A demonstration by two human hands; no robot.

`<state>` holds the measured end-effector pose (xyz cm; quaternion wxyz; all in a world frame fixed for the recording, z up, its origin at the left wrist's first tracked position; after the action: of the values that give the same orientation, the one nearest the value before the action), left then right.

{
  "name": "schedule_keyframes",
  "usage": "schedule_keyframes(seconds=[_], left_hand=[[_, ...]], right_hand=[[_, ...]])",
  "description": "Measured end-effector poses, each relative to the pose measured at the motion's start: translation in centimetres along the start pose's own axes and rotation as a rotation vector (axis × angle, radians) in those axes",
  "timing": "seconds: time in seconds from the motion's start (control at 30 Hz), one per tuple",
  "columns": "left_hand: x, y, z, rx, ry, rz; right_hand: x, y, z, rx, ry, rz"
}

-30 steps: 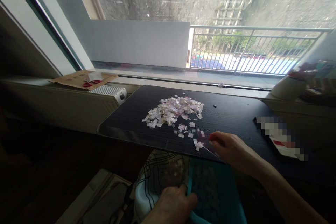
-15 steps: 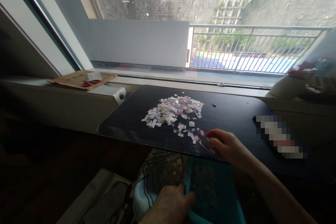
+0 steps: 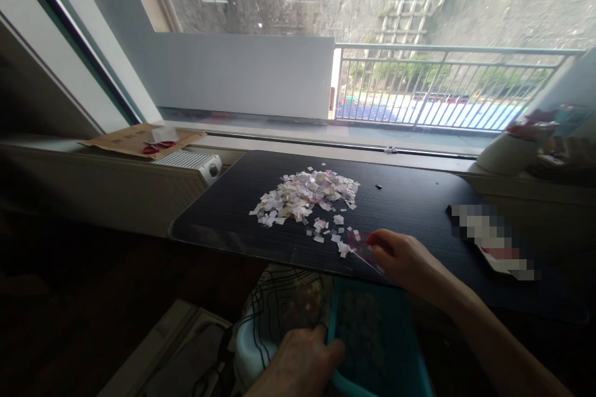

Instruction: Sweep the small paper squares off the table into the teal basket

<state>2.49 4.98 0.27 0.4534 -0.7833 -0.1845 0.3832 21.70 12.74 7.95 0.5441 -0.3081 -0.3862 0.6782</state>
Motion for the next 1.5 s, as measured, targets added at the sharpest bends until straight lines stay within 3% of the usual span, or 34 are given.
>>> schedule_keyframes(seconds=[0.27, 0.4, 0.53, 0.9, 1.33, 1.5], left_hand=[[-0.1, -0.1, -0.3, -0.058, -0.012, -0.006], [0.0, -0.1, -0.1, -0.074, -0.034, 0.031], [0.0, -0.1, -0.1, -0.07, -0.026, 0.024], [-0.3, -0.8, -0.3, -0.089, -0.047, 0.07], [-0.9, -1.1, 0.2, -0.127, -0.072, -0.012], [-1.0, -1.4, 0.1, -0.12, -0.09, 0.022]], right_hand=[[-1.0, -0.8, -0.5, -0.044, 0.011, 0.021], [-1.0, -1.1, -0.1, -0.075, 0.025, -0.047], [-1.0, -0.8, 0.2, -0.047, -0.021, 0.004], [-1.8, -1.8, -1.1, -0.088, 0.032, 0.044], [-3.5, -2.0, -1.3, -0.041, 0.012, 0.027], [-3.2, -1.9, -1.1, -0.051, -0.004, 0.051]])
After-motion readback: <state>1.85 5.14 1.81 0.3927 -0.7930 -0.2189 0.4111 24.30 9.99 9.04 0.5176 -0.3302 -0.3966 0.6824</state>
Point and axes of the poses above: each hand's wrist, its own x-axis towards the middle knuckle, its own y-axis out of the palm, z = x × y, the point moved 3 cm from there along x, towards the middle knuckle, and after that the axes turned 3 degrees about -y, right-handed, at the moved point
